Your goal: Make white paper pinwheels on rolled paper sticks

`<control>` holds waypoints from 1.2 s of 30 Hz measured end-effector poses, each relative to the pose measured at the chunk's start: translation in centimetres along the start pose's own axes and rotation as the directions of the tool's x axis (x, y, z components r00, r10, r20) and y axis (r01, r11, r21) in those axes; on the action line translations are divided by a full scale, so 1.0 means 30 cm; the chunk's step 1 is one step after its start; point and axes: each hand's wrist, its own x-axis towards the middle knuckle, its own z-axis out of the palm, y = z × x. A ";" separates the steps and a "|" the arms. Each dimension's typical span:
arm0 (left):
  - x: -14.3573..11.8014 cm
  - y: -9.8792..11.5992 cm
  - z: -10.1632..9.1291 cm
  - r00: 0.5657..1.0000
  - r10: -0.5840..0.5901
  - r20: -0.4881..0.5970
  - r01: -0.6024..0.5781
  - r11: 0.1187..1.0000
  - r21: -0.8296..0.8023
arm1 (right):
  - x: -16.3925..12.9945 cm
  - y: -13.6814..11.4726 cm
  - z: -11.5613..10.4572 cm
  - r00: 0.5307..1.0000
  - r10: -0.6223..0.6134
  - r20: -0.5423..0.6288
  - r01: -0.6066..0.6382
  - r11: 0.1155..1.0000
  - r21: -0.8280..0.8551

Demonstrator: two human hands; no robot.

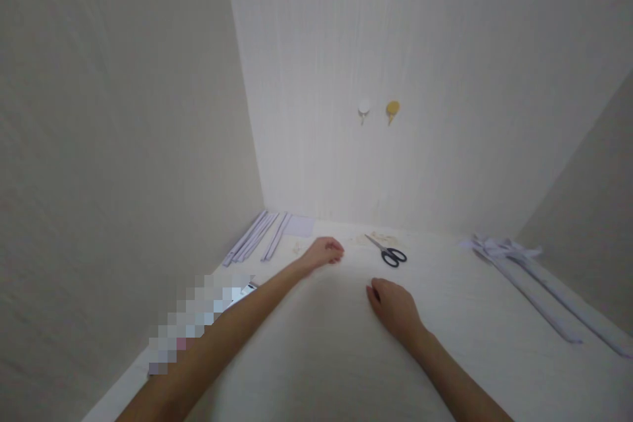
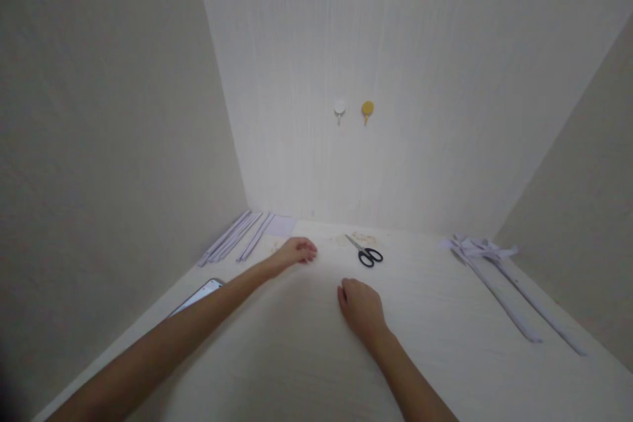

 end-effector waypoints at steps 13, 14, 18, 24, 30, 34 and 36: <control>0.227 -0.025 -0.236 0.976 0.056 -0.208 0.147 0.538 0.830 | 0.006 0.002 0.008 1.000 -0.001 -0.011 0.001 1.000 0.023; 0.227 -0.040 -0.230 0.977 0.053 -0.208 0.156 0.491 0.857 | 0.007 0.002 0.008 1.000 0.001 -0.011 -0.001 1.000 0.024; 0.220 -0.078 -0.216 0.978 0.072 -0.197 0.164 0.326 0.931 | 0.010 0.000 0.009 1.000 0.007 -0.014 -0.007 1.000 0.031; 0.215 -0.070 -0.238 0.988 0.061 -0.144 0.133 0.162 0.978 | 0.008 -0.001 0.007 1.000 0.007 -0.014 -0.007 0.999 0.042; 0.217 -0.047 -0.265 0.995 0.049 -0.091 0.087 0.073 0.994 | 0.008 -0.001 0.005 1.000 0.007 -0.012 -0.007 0.999 0.037; 0.213 -0.048 -0.250 0.995 0.055 -0.079 0.077 0.035 0.996 | 0.009 -0.001 0.009 1.000 0.004 -0.018 -0.003 0.999 0.039; 0.211 -0.051 -0.238 0.996 0.054 -0.069 0.068 0.020 0.997 | 0.009 -0.001 0.012 1.000 0.003 -0.020 -0.002 0.999 0.040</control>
